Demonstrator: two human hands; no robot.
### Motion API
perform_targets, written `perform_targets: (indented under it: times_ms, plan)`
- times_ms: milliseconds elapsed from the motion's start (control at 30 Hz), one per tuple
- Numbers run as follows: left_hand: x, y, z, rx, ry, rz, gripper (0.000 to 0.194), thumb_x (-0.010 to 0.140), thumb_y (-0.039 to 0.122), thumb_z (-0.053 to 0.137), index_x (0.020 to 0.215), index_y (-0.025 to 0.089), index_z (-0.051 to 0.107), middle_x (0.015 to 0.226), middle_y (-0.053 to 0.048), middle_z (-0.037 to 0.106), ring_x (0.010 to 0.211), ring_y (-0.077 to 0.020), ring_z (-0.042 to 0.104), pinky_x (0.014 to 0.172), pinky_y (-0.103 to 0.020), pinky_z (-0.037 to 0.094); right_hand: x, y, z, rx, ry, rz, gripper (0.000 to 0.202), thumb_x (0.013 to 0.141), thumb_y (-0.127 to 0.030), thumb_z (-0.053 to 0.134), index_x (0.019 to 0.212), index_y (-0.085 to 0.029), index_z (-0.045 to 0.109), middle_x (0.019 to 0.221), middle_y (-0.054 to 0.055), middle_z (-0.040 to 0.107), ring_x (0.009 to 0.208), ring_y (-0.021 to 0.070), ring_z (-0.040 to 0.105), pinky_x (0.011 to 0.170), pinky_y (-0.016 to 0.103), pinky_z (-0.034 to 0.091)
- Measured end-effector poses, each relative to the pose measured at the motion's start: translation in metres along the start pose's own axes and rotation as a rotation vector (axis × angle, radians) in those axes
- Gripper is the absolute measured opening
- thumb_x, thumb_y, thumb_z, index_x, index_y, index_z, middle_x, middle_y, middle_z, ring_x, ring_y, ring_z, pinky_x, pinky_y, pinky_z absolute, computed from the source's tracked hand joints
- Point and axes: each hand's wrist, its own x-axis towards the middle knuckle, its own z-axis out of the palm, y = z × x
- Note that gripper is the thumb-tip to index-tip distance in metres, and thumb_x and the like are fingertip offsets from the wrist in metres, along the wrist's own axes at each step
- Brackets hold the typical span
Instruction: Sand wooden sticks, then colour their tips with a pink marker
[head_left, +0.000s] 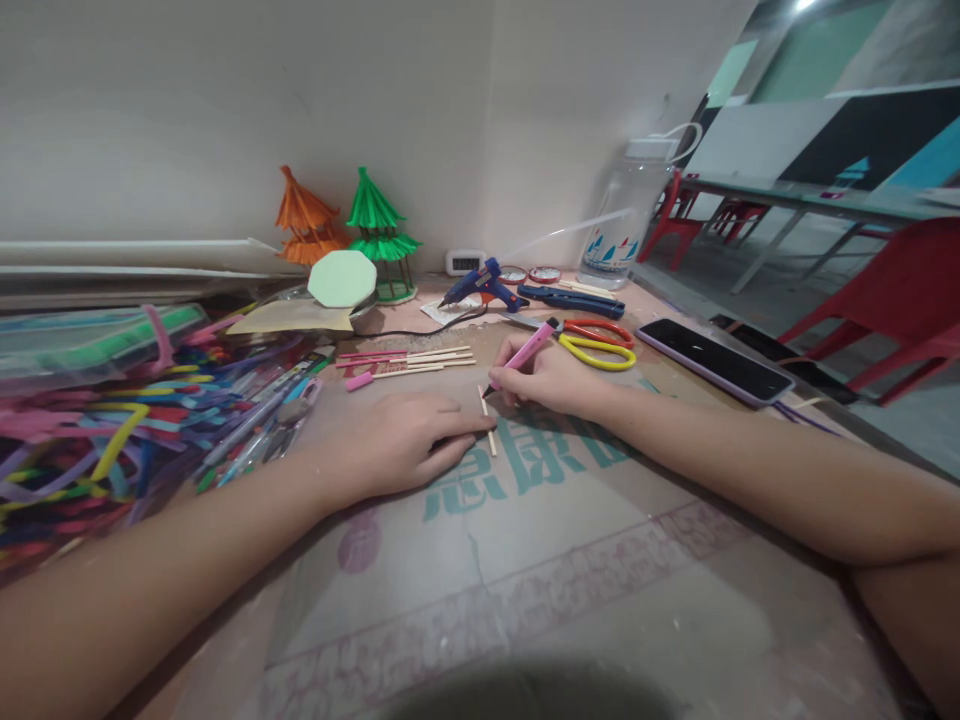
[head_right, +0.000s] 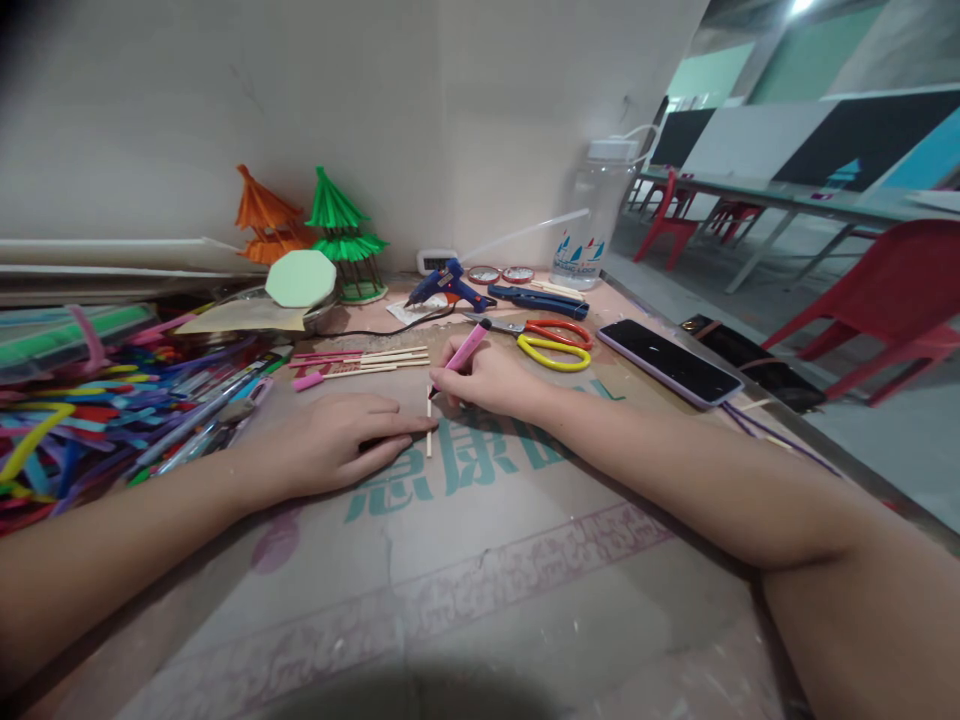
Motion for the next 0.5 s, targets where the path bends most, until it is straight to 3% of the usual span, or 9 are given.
perform_targets:
  times_ms: [500]
  plan:
    - [0.0014,0.0003,0.0006,0.012,-0.004,-0.002,0.038,0.105,0.034,0.042,0.134,0.031,0.067,0.108,-0.003,0.077,0.091,-0.0193,0.071,0.079,-0.030,0.050,-0.0021,-0.0064,-0.0019,0.030,-0.090,-0.007,0.018,0.083,-0.029,0.066,0.078,-0.020,0.052,0.057,-0.004,0.062,0.049,0.0102,0.052,0.050,0.023,0.038]
